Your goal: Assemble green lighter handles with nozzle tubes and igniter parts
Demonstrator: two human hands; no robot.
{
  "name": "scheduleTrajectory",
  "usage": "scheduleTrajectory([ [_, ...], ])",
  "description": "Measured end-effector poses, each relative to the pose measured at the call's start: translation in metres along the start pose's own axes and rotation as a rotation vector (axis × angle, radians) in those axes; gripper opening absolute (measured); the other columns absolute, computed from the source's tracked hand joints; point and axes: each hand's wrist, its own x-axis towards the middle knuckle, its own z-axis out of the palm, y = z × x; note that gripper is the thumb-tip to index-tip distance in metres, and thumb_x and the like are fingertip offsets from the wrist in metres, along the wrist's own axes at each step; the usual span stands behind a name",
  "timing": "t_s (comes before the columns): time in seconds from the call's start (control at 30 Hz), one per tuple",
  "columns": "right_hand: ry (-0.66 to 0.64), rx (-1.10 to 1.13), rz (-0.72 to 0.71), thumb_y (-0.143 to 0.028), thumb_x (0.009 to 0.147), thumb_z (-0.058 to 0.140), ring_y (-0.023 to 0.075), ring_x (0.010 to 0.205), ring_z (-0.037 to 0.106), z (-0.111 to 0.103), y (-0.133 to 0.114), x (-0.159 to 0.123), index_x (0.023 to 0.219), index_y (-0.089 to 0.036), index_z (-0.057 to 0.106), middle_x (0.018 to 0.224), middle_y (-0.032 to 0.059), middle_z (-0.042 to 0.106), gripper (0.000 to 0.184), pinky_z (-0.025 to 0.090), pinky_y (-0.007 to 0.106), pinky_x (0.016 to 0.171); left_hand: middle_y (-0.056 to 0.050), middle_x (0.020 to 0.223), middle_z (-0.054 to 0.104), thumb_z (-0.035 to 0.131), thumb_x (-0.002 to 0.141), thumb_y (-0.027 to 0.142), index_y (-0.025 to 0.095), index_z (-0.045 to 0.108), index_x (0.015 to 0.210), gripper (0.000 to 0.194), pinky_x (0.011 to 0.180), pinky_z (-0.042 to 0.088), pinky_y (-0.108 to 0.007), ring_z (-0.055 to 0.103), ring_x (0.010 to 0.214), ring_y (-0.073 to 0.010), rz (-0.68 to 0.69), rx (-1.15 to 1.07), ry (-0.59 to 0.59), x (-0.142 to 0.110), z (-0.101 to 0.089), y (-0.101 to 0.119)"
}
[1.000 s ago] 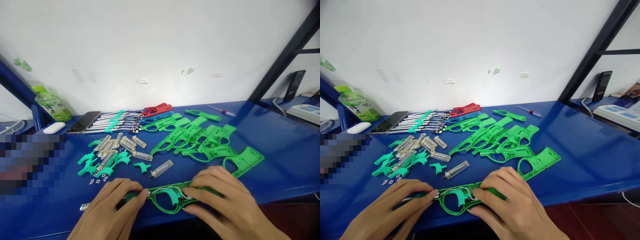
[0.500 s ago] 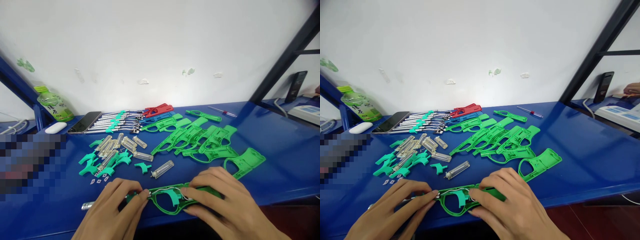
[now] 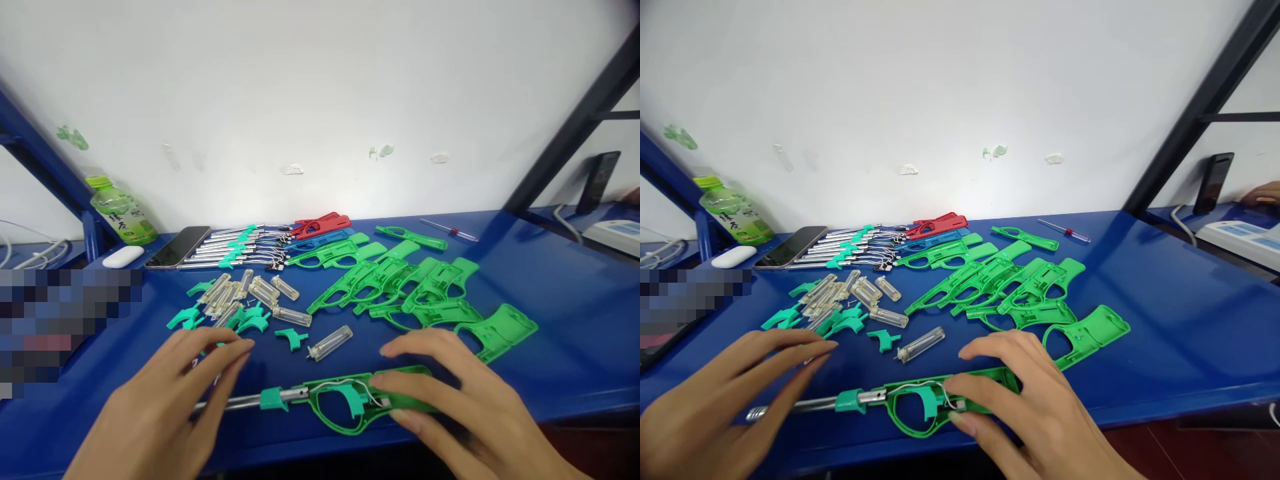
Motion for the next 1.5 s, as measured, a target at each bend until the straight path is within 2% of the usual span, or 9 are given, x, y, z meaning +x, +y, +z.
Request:
scheduleTrajectory([
  [0.13, -0.129, -0.039, -0.048, -0.02, 0.113, 0.057, 0.0234, 0.125, 0.062, -0.001, 0.005, 0.016, 0.138, -0.031, 0.068, 0.13, 0.0046, 0.071, 0.029, 0.051, 0.039, 0.107, 0.001, 0.112, 0.079, 0.043, 0.114, 0.061, 0.036, 0.081, 0.11, 0.046, 0.087, 0.064, -0.031, 0.078, 0.094, -0.0223, -0.029, 0.097, -0.052, -0.001, -0.012, -0.025],
  [0.3, -0.27, -0.11, -0.153, -0.005, 0.106, 0.059, 0.0264, 0.121, 0.062, 0.013, 0.014, 0.048, 0.157, -0.03, 0.056, 0.131, 0.0055, 0.071, 0.057, 0.048, 0.045, 0.102, 0.004, 0.104, 0.081, 0.043, 0.115, 0.056, 0.038, 0.084, 0.102, 0.047, 0.079, 0.062, -0.024, 0.079, 0.09, -0.0182, 0.011, 0.026, -0.132, -0.004, -0.019, -0.032],
  [0.5, -0.201, -0.156, -0.202, -0.015, 0.095, 0.084, 0.0263, 0.097, 0.063, 0.034, 0.017, 0.067, 0.122, -0.025, 0.074, 0.106, 0.0043, 0.071, 0.03, 0.046, 0.044, 0.09, 0.006, 0.1, 0.085, 0.05, 0.113, 0.055, 0.039, 0.084, 0.102, 0.039, 0.068, 0.062, -0.018, 0.084, 0.092, -0.0165, 0.079, 0.01, -0.193, 0.002, -0.019, -0.033],
  [0.67, -0.232, -0.131, -0.158, -0.014, 0.096, 0.081, 0.0234, 0.094, 0.061, 0.039, 0.021, 0.064, 0.103, -0.026, 0.074, 0.105, 0.0024, 0.07, 0.016, 0.044, 0.042, 0.09, 0.002, 0.095, 0.084, 0.047, 0.113, 0.051, 0.034, 0.082, 0.095, 0.043, 0.063, 0.062, -0.019, 0.084, 0.086, -0.018, 0.079, 0.008, -0.212, 0.009, -0.015, -0.031],
  [0.87, -0.189, -0.071, -0.086, -0.016, 0.105, 0.072, 0.0221, 0.093, 0.067, 0.035, 0.024, 0.065, 0.101, -0.027, 0.073, 0.1, 0.0006, 0.077, 0.011, 0.045, 0.041, 0.092, 0.003, 0.086, 0.079, 0.045, 0.113, 0.042, 0.031, 0.074, 0.091, 0.038, 0.05, 0.056, -0.019, 0.081, 0.07, -0.016, 0.148, 0.006, -0.095, 0.014, -0.017, -0.02],
  [1.13, -0.153, 0.003, 0.043, -0.034, 0.117, 0.058, 0.021, 0.093, 0.068, 0.02, 0.019, 0.066, 0.106, -0.026, 0.071, 0.099, -0.0013, 0.079, 0.018, 0.044, 0.04, 0.092, 0.009, 0.087, 0.08, 0.048, 0.116, 0.048, 0.034, 0.069, 0.106, 0.027, 0.062, 0.058, -0.016, 0.082, 0.071, -0.0124, 0.129, 0.005, -0.01, 0.016, -0.013, -0.018],
  [1.3, -0.299, 0.015, 0.034, -0.032, 0.116, 0.059, 0.0231, 0.096, 0.067, 0.025, 0.016, 0.063, 0.119, -0.029, 0.074, 0.105, -0.0009, 0.078, 0.016, 0.043, 0.044, 0.095, 0.01, 0.088, 0.082, 0.049, 0.116, 0.053, 0.034, 0.072, 0.105, 0.031, 0.065, 0.056, -0.012, 0.081, 0.07, -0.0093, 0.085, -0.027, 0.033, 0.016, -0.011, -0.005],
  [1.4, -0.412, 0.013, 0.014, -0.026, 0.116, 0.057, 0.0248, 0.1, 0.066, 0.027, 0.015, 0.06, 0.131, -0.034, 0.07, 0.106, -0.0012, 0.074, 0.021, 0.043, 0.046, 0.095, 0.008, 0.088, 0.081, 0.054, 0.113, 0.049, 0.032, 0.073, 0.106, 0.026, 0.048, 0.049, -0.014, 0.071, 0.053, -0.0078, 0.025, -0.045, 0.014, 0.017, -0.011, 0.001],
  [1.5, -0.473, 0.016, 0.027, -0.023, 0.118, 0.049, 0.0255, 0.105, 0.065, 0.028, 0.015, 0.057, 0.124, -0.032, 0.068, 0.115, -0.0013, 0.073, 0.021, 0.039, 0.05, 0.103, 0.007, 0.088, 0.08, 0.055, 0.11, 0.045, 0.031, 0.074, 0.104, 0.025, 0.039, 0.041, -0.016, 0.055, 0.04, -0.0051, -0.004, -0.066, 0.053, 0.019, -0.011, 0.007],
])
